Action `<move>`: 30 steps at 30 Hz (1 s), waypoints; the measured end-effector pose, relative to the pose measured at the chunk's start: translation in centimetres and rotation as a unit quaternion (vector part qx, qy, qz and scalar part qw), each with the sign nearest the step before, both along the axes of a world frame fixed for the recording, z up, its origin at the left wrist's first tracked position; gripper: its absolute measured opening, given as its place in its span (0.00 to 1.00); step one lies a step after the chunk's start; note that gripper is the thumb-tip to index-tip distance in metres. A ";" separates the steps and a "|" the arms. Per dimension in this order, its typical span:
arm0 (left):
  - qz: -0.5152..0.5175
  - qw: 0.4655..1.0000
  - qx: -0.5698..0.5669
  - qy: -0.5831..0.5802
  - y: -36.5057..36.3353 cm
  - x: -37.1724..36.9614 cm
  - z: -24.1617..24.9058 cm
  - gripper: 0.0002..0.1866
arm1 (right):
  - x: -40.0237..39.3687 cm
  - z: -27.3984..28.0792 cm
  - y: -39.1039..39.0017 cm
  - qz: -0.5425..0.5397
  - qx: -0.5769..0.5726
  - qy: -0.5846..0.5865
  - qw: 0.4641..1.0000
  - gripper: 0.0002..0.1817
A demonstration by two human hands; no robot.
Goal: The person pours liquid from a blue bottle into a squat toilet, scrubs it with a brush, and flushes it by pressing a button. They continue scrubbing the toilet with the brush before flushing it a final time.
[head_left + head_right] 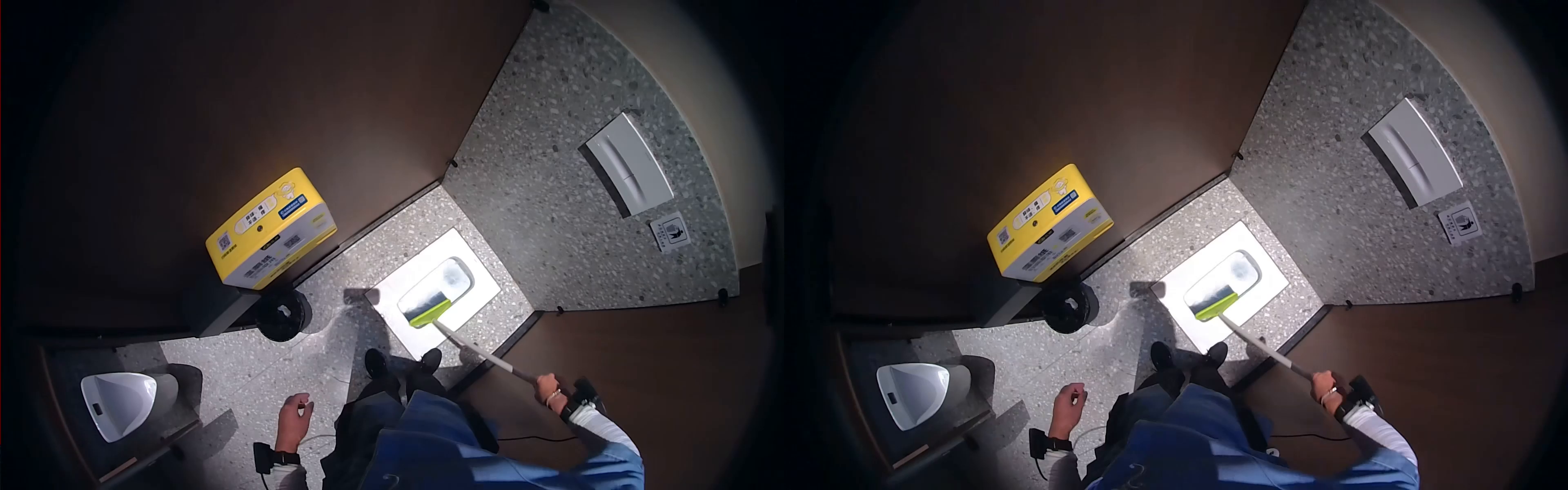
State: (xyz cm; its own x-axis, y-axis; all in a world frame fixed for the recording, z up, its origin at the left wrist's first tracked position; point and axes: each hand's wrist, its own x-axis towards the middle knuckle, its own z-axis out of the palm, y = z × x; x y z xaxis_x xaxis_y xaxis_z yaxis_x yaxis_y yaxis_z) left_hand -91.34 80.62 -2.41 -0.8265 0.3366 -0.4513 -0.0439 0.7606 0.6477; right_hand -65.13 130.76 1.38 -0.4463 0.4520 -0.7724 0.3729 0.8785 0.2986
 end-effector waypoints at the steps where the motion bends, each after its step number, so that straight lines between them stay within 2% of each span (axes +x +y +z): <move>1: 0.020 1.000 0.022 -0.001 0.1 0.3 -0.1 0.12 | -0.6 -0.7 0.7 -0.001 -0.003 0.003 1.000 0.10; 5: -0.012 1.000 -0.012 -0.017 2.1 1.0 1.1 0.12 | -4.2 -3.7 6.2 -0.037 0.121 0.091 0.988 0.06; 7: -0.034 0.999 -0.002 -0.009 2.3 0.8 0.9 0.12 | -2.3 -7.3 9.7 0.017 0.132 0.092 0.987 0.07; 8: -0.038 0.999 0.005 0.007 2.5 0.4 0.9 0.12 | -0.9 -7.5 10.8 -0.031 0.095 0.142 0.985 0.08; 9: -0.039 0.999 0.015 0.023 2.9 0.0 1.0 0.12 | 0.0 -7.9 10.5 -0.035 0.095 0.142 0.985 0.08; 11: -0.037 0.999 0.007 0.037 3.8 -0.6 1.6 0.12 | 1.7 -8.3 10.4 0.037 0.067 0.055 0.996 0.11; 12: -0.037 0.998 -0.003 0.048 4.1 -0.4 1.9 0.11 | 0.3 -4.1 7.8 0.062 0.092 0.117 0.987 0.09; 13: -0.038 0.998 -0.005 0.048 4.3 -0.2 2.0 0.11 | -1.1 -1.8 6.2 0.062 0.090 0.118 0.987 0.09; 16: -0.018 0.999 0.001 0.041 4.9 0.8 2.4 0.11 | -6.2 3.6 3.8 0.031 -0.014 0.087 0.996 0.10; 18: 0.003 1.000 -0.004 0.016 5.4 1.7 2.5 0.11 | -7.7 4.8 4.1 0.014 -0.081 0.065 0.995 0.10; 19: 0.003 1.000 -0.005 0.016 5.7 1.8 2.2 0.11 | -3.2 -0.7 5.8 -0.293 -0.144 0.314 0.891 0.11; 20: -0.019 1.000 -0.004 0.023 5.8 2.0 1.9 0.11 | -3.6 -1.8 6.1 -0.295 -0.146 0.311 0.891 0.11; 21: -0.042 0.999 -0.004 0.027 5.8 2.4 1.9 0.11 | -4.2 -2.2 6.6 -0.199 -0.061 0.254 0.945 0.10; 22: -0.040 0.999 0.005 0.019 6.6 2.3 2.0 0.11 | -4.2 -2.9 6.8 -0.097 0.028 0.193 0.976 0.09; 23: -0.041 0.999 0.011 0.023 7.0 1.8 1.9 0.11 | 3.3 -14.5 10.5 -0.141 0.063 0.231 0.961 0.08; 25: -0.093 0.995 0.002 0.046 7.6 1.3 1.9 0.11 | 3.6 -13.7 9.1 -0.002 0.096 0.096 0.991 0.08; 26: -0.087 0.995 0.002 0.045 7.9 1.3 2.1 0.11 | 2.7 -10.4 7.6 -0.043 0.048 0.053 0.997 0.14; 27: -0.067 0.996 0.011 0.052 8.2 1.2 2.4 0.11 | 0.8 -4.9 5.2 -0.038 0.018 0.036 0.998 0.14; 29: -0.054 0.996 0.020 0.062 8.3 0.9 2.7 0.11 | 4.0 -3.8 4.0 0.004 0.058 0.124 0.991 0.10; 30: -0.047 0.997 0.015 0.052 8.0 1.2 2.7 0.11 | 4.8 -3.5 3.3 0.000 0.059 0.125 0.990 0.10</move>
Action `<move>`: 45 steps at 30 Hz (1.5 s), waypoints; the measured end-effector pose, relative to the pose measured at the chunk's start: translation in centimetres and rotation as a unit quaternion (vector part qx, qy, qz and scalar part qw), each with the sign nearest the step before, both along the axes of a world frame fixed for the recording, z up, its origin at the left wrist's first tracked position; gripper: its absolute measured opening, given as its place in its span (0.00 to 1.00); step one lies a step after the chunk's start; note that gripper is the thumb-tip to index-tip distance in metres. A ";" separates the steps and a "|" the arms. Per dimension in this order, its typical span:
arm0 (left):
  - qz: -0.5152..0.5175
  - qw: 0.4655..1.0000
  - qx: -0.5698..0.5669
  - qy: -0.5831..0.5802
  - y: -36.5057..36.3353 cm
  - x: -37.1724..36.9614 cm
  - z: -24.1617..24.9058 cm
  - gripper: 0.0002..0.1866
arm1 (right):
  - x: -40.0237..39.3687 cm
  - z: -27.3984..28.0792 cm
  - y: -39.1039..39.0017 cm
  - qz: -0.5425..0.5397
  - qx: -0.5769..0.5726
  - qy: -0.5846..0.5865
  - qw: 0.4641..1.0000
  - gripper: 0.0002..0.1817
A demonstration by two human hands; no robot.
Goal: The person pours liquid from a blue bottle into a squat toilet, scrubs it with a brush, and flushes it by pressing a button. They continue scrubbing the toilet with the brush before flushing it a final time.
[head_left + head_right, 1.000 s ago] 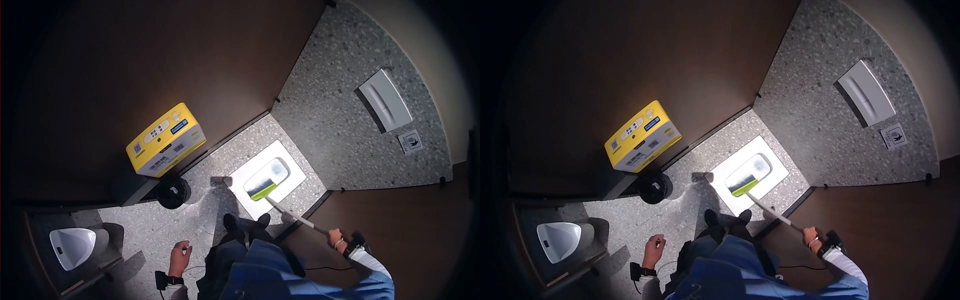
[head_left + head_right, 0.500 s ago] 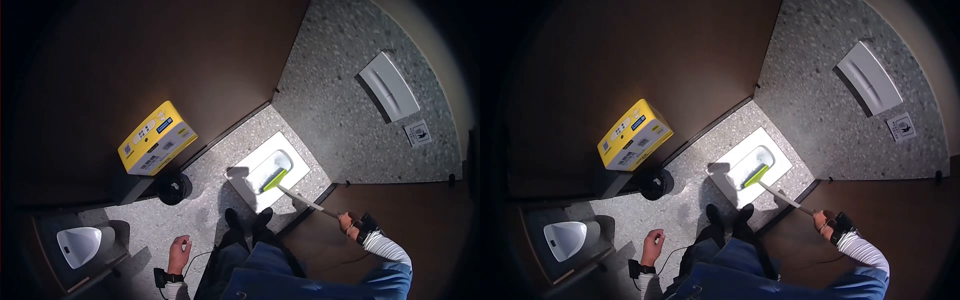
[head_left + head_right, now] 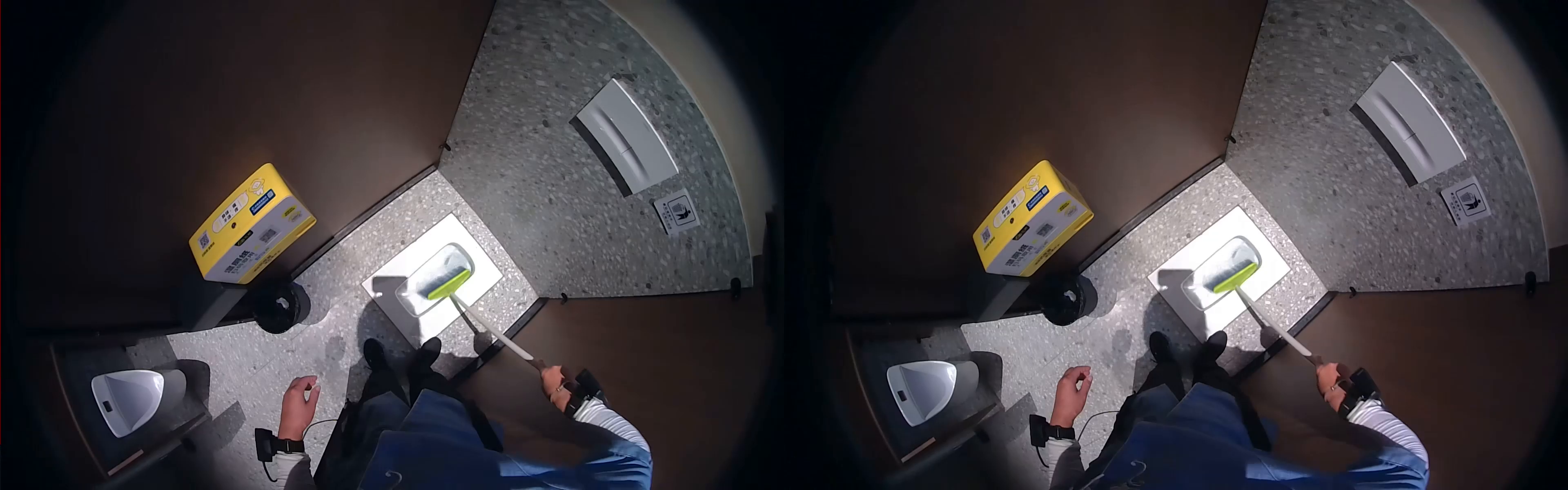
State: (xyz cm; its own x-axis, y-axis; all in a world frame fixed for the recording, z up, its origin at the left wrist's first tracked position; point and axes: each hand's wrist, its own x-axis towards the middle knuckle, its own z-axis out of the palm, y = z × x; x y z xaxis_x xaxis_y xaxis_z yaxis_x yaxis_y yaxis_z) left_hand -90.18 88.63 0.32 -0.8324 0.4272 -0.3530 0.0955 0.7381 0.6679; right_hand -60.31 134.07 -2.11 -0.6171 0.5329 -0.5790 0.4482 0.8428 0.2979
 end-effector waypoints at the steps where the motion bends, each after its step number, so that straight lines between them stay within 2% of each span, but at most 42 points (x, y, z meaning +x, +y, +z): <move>1: 0.010 1.000 -0.004 -0.011 -0.2 0.4 -0.1 0.11 | 0.5 0.2 -0.5 -0.049 0.000 0.129 0.990 0.10; 2: 0.010 1.000 -0.004 -0.010 -0.6 0.9 -0.2 0.11 | 0.7 0.3 -0.7 -0.096 -0.001 0.255 0.962 0.11; 3: 0.013 1.000 -0.016 -0.008 -1.1 1.4 -0.3 0.10 | 0.4 -0.4 -0.7 -0.095 -0.002 0.255 0.962 0.11; 7: 0.001 0.999 -0.033 -0.025 -1.3 2.6 -0.6 0.10 | -2.5 -6.3 0.5 -0.164 -0.193 0.215 0.943 0.15; 9: -0.032 0.999 -0.031 -0.026 -0.4 2.5 -0.7 0.11 | -5.3 -4.0 1.9 -0.178 -0.077 0.040 0.980 0.14; 10: -0.058 0.998 -0.026 -0.019 0.5 2.0 -0.8 0.11 | -4.1 -6.0 3.1 -0.178 -0.024 0.029 0.983 0.14; 11: -0.056 0.998 -0.021 -0.015 1.5 1.4 -0.7 0.11 | -2.9 -7.7 4.3 -0.093 0.011 -0.002 0.996 0.13; 13: -0.052 0.998 0.021 0.003 3.0 0.6 0.3 0.11 | -2.2 -4.8 5.3 -0.036 0.034 0.000 0.999 0.13; 17: -0.045 0.998 0.032 -0.005 3.8 0.4 0.9 0.11 | -1.3 0.9 7.3 0.015 0.083 0.001 0.996 0.13; 19: -0.045 0.999 0.015 0.004 2.8 1.0 0.4 0.11 | -2.0 2.9 8.3 0.100 0.092 -0.004 0.991 0.14; 23: -0.026 0.999 -0.019 -0.018 1.6 2.4 0.2 0.11 | -6.1 3.4 10.3 0.174 0.114 -0.013 0.978 0.15; 25: -0.025 0.999 -0.016 -0.018 1.2 3.0 -0.1 0.11 | -6.6 1.3 12.1 0.120 0.090 0.032 0.988 0.13; 26: -0.022 0.999 -0.019 -0.021 1.0 3.3 -0.1 0.11 | -7.1 1.0 12.5 0.031 0.048 -0.059 0.997 0.12; 27: -0.012 1.000 -0.014 -0.019 1.0 3.4 -0.1 0.11 | -5.8 -0.9 12.9 0.036 0.046 -0.059 0.997 0.12; 29: 0.006 1.000 -0.013 -0.019 0.7 3.6 -0.1 0.11 | -1.3 -6.7 14.2 -0.177 -0.011 0.095 0.980 0.12; 31: 0.021 1.000 -0.003 -0.015 0.5 4.0 -0.4 0.11 | -3.3 -2.9 10.6 -0.096 -0.001 -0.048 0.994 0.15; 32: 0.024 1.000 -0.002 -0.017 0.3 4.2 -0.6 0.11 | -0.7 -7.2 12.0 -0.101 -0.065 -0.050 0.991 0.18; 33: 0.023 0.999 -0.008 -0.023 0.2 4.4 -0.8 0.11 | -0.9 -6.0 11.9 -0.097 -0.062 -0.051 0.992 0.18; 35: 0.023 0.999 -0.013 -0.029 0.1 4.9 -1.0 0.11 | -2.5 -1.3 10.2 -0.099 -0.141 -0.010 0.985 0.15; 37: 0.042 0.998 -0.010 -0.035 0.1 5.4 -1.1 0.11 | -1.9 -2.2 11.8 -0.109 -0.155 0.004 0.982 0.15; 39: 0.043 0.999 -0.010 -0.031 0.4 5.7 -0.8 0.11 | -2.2 -5.5 13.0 -0.053 -0.120 -0.047 0.990 0.14; 41: 0.046 0.998 -0.013 -0.027 0.5 5.8 -0.4 0.11 | -4.4 -7.5 11.1 -0.138 0.019 -0.070 0.988 0.13; 42: 0.036 0.999 -0.017 -0.023 0.6 5.8 -0.3 0.12 | -3.4 -10.2 11.8 -0.122 0.009 -0.042 0.992 0.12; 45: 0.020 0.999 -0.027 -0.016 0.4 5.6 0.4 0.12 | -2.7 -11.2 11.6 -0.064 0.048 -0.013 0.997 0.12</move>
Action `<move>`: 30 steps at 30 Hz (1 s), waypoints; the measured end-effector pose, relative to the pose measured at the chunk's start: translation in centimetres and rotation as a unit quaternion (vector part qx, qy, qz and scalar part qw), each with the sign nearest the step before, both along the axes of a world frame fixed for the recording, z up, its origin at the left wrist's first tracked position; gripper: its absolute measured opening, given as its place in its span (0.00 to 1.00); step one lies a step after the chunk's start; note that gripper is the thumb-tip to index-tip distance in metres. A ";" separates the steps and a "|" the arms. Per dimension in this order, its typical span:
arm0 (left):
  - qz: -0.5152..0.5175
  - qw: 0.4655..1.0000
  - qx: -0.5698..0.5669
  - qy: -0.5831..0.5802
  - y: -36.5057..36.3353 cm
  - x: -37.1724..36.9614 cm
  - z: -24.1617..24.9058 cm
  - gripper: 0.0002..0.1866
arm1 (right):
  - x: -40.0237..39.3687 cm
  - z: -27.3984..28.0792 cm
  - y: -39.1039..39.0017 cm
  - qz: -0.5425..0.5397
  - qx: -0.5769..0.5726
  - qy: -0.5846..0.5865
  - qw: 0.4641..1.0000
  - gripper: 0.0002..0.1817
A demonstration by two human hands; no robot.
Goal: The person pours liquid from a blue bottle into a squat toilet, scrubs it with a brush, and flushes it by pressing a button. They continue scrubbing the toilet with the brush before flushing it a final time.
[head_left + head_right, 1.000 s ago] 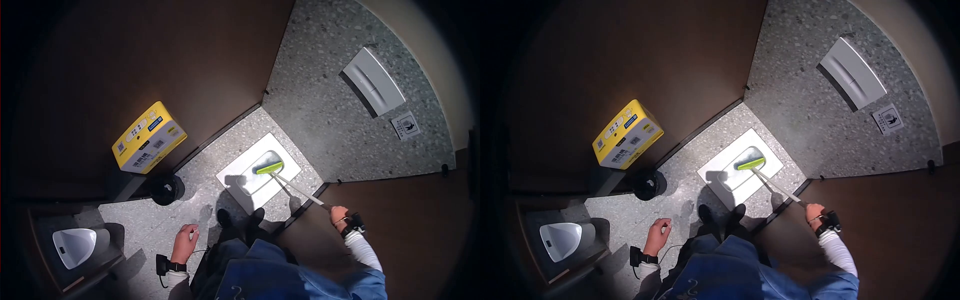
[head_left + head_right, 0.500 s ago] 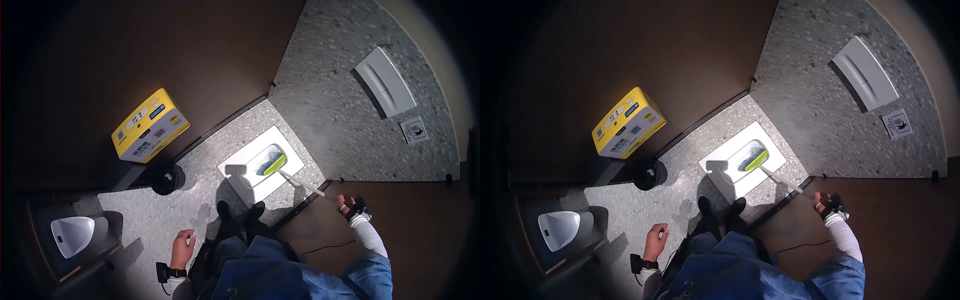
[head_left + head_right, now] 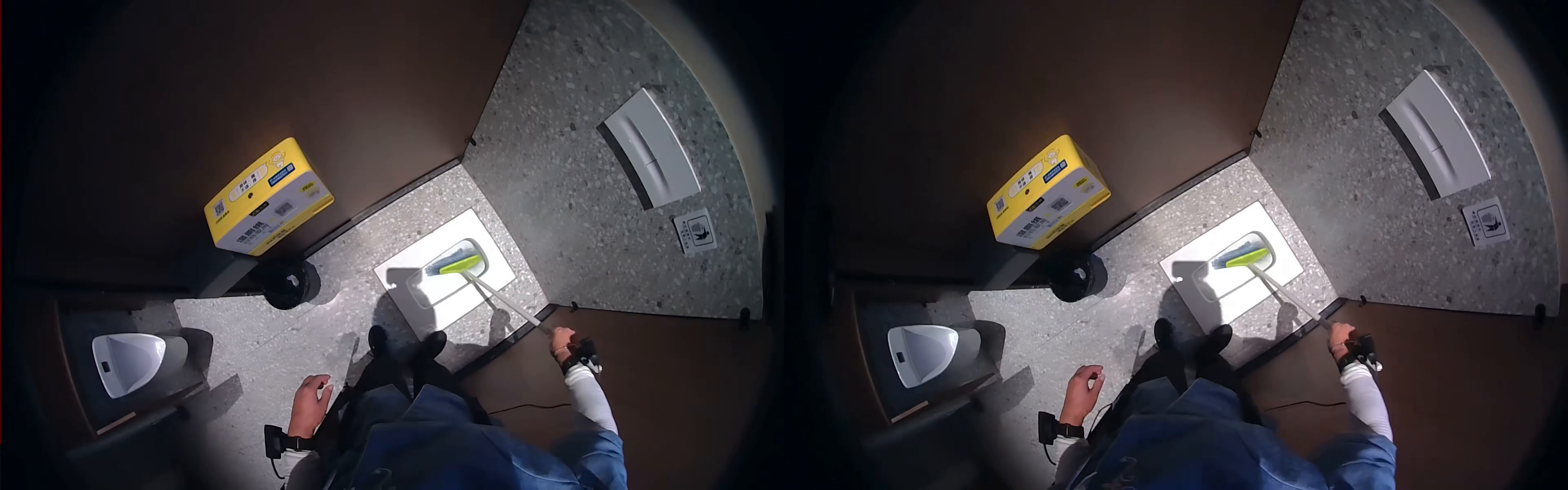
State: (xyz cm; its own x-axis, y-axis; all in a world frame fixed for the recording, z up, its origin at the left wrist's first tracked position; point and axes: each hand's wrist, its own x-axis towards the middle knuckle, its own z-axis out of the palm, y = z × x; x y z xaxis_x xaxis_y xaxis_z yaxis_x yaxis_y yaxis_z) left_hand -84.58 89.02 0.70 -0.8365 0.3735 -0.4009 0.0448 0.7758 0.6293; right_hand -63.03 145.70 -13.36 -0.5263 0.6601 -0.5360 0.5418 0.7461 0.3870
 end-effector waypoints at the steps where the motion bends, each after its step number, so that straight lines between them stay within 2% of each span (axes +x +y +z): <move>1: 0.003 1.000 0.006 0.007 0.3 -0.5 -0.1 0.12 | -0.4 3.3 -0.9 0.020 0.001 0.038 0.999 0.12; 2: -0.006 1.000 0.007 0.009 0.3 -0.8 -0.3 0.12 | 0.2 4.5 -1.1 0.008 0.022 0.050 0.998 0.09; 4: -0.010 1.000 0.022 -0.009 0.6 -1.6 -0.8 0.11 | 0.9 8.9 -2.5 0.031 0.003 0.081 0.996 0.12; 6: -0.037 0.999 0.037 -0.012 1.5 -3.3 -1.1 0.11 | 2.2 11.4 -4.5 0.015 0.033 0.073 0.997 0.12; 10: -0.146 0.986 0.075 0.008 3.7 -8.8 -1.5 0.11 | 2.6 16.4 -9.9 0.006 0.067 0.051 0.996 0.11; 15: -0.296 0.948 0.115 0.033 3.9 -17.3 -1.9 0.11 | 0.1 20.9 -19.3 -0.075 0.072 0.069 0.992 0.09; 18: -0.359 0.925 0.126 0.014 1.7 -21.6 -2.4 0.11 | 2.0 19.1 -26.2 -0.108 0.128 0.009 0.986 0.09; 20: -0.367 0.924 0.105 -0.031 0.2 -24.2 -3.2 0.11 | 2.3 19.5 -32.1 -0.167 0.109 0.019 0.980 0.15; 21: -0.373 0.923 0.092 -0.038 -0.4 -25.4 -3.5 0.11 | 0.8 21.4 -35.6 -0.186 0.102 0.036 0.977 0.15; 22: -0.377 0.922 0.078 -0.044 -1.0 -26.5 -3.9 0.10 | 2.6 20.0 -38.7 -0.207 0.096 0.001 0.974 0.13; 24: -0.406 0.910 0.083 -0.023 -2.0 -28.0 -4.9 0.10 | 1.9 21.8 -45.1 -0.241 0.048 0.005 0.969 0.10; 25: -0.407 0.909 0.074 -0.050 -2.2 -28.6 -5.0 0.10 | 4.3 19.4 -48.3 -0.276 0.004 -0.060 0.959 0.12; 26: -0.407 0.908 0.065 -0.076 -2.4 -29.0 -5.0 0.10 | 2.3 20.9 -50.7 -0.306 -0.025 -0.046 0.951 0.13; 28: -0.407 0.907 0.058 -0.084 -2.6 -29.0 -4.7 0.11 | 3.5 18.9 -54.6 -0.402 -0.109 -0.007 0.909 0.16; 30: -0.424 0.902 0.059 -0.059 -3.2 -29.3 -5.4 0.11 | 3.8 15.5 -55.0 -0.429 -0.143 -0.029 0.891 0.21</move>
